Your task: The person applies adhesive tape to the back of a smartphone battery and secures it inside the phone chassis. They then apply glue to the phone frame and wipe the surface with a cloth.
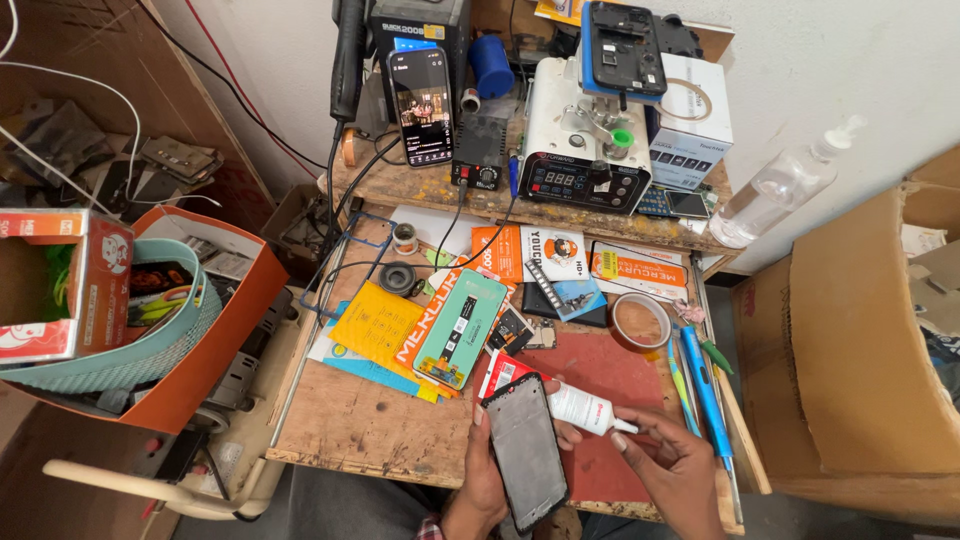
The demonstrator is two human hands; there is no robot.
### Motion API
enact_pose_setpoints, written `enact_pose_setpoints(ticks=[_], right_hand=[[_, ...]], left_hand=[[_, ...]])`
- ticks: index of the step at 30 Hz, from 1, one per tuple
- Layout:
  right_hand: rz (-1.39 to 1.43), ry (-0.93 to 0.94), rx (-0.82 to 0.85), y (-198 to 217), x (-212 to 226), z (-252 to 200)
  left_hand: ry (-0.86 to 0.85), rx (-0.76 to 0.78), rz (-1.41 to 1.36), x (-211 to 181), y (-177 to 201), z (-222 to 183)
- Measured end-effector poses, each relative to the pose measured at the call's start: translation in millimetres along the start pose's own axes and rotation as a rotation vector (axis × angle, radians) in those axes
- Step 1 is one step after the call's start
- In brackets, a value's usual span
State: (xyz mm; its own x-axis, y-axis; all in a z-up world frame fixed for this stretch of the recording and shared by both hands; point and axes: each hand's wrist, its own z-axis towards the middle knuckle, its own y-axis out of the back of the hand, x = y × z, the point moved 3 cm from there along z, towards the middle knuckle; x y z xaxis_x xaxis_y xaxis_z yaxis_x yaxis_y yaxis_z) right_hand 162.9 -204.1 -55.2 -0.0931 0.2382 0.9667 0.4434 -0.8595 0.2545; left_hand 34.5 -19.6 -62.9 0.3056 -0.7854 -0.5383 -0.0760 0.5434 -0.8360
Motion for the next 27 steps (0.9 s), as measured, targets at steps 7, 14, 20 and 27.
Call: enact_pose_setpoints(ticks=[7,14,20,27], right_hand=[[-0.046,0.038,-0.051,9.2,-14.8,2.3],[-0.200,0.111,-0.199,25.4,-6.5,15.2],[-0.484,0.253,-0.240,18.0,10.6,13.7],[-0.725,0.326,-0.171,2.4,31.0,11.3]], left_hand=[[-0.029,0.024,0.021,-4.2,-1.0,0.9],[-0.075,-0.019,-0.062,-13.3,4.3,1.7],[-0.039,-0.070,-0.113,-16.1,3.1,0.7],[-0.029,-0.084,-0.117,-15.1,2.2,0.0]])
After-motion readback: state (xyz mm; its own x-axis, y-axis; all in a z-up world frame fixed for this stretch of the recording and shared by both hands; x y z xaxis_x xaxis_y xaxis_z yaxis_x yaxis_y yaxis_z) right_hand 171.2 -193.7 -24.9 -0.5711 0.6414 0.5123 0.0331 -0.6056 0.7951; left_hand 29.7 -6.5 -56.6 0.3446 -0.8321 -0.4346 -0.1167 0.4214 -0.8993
